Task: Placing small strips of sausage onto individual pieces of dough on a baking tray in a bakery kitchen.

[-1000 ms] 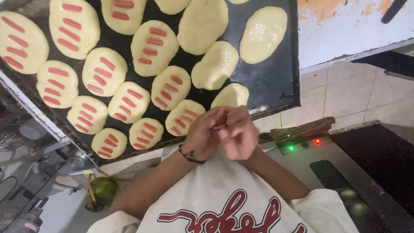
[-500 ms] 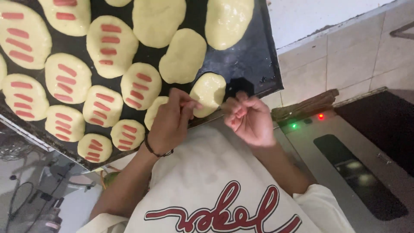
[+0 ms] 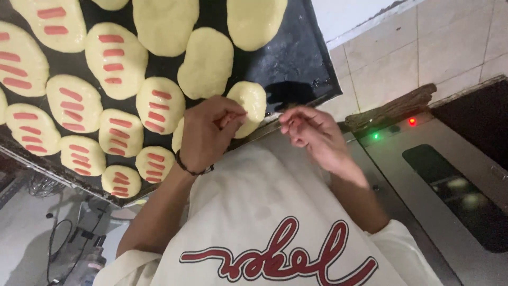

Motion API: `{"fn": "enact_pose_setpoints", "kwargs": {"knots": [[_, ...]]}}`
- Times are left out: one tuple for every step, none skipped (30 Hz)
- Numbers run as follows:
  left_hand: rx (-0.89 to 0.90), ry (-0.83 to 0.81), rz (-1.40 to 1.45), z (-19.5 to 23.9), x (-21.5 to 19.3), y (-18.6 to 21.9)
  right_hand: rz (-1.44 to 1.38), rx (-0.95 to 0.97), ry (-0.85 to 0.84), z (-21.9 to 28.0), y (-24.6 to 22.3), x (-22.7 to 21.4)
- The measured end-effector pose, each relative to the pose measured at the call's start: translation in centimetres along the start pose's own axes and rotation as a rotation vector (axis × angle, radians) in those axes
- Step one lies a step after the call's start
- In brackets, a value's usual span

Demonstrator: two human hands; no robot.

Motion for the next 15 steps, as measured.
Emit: {"fn": "enact_pose_setpoints", "kwargs": {"knots": [[-0.007, -0.004, -0.002, 0.0, -0.1, 0.4, -0.005, 0.005, 0.004, 0.0, -0.2, 0.1], [0.025, 0.000, -0.048, -0.1, -0.2, 0.9, 0.020, -0.019, -0.024, -0.2, -0.6, 0.1], [0.057, 0.003, -0.093, -0.2, -0.3, 1.3, 0.046, -0.044, -0.053, -0.4, -1.0, 0.2], [0.050, 0.000, -0.090, -0.2, -0.3, 1.3, 0.045, -0.036, -0.049, -0.3, -1.1, 0.1], [0.073, 0.008, -0.122, -0.2, -0.3, 1.3, 0.088, -0.032, -0.050, -0.2, -1.3, 0.1], [0.102, 0.020, -0.155, -0.3, -0.4, 1.4, 0.131, -0.033, -0.053, -0.4, -1.5, 0.1], [0.101, 0.019, -0.153, -0.5, -0.4, 0.9, 0.132, -0.031, -0.052, -0.4, -1.6, -0.1], [0.094, 0.037, -0.195, -0.6, -0.4, 0.5, 0.227, -0.075, -0.058, -0.4, -1.8, -0.3], [0.087, 0.055, -0.238, -0.7, -0.5, 0.0, 0.322, -0.119, -0.064, -0.5, -1.9, -0.4], [0.086, 0.056, -0.238, -0.8, -0.6, 0.3, 0.321, -0.118, -0.065, -0.5, -2.1, -0.4], [0.114, 0.059, -0.257, -0.9, -0.7, 0.6, 0.436, -0.158, -0.093, -0.6, -2.4, -0.4], [0.142, 0.063, -0.276, -1.0, -0.8, 0.9, 0.551, -0.199, -0.120, -0.6, -2.7, -0.4], [0.141, 0.063, -0.276, -0.9, -0.7, 0.7, 0.551, -0.198, -0.121, -0.6, -2.8, -0.4], [0.164, 0.062, -0.239, -1.0, -0.7, 0.6, 0.603, -0.201, -0.124, -0.6, -2.9, -0.3], [0.188, 0.061, -0.202, -1.0, -0.7, 0.6, 0.654, -0.204, -0.126, -0.6, -3.1, -0.3]]}}
Point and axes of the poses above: each hand's wrist, its own z-axis away from the middle knuckle, its own x-axis out of the palm, y = z × x, the point moved 2 cm from there along -z, towards the middle knuckle, and after that the axes turned 12 degrees about -x, right-handed, at the moved point
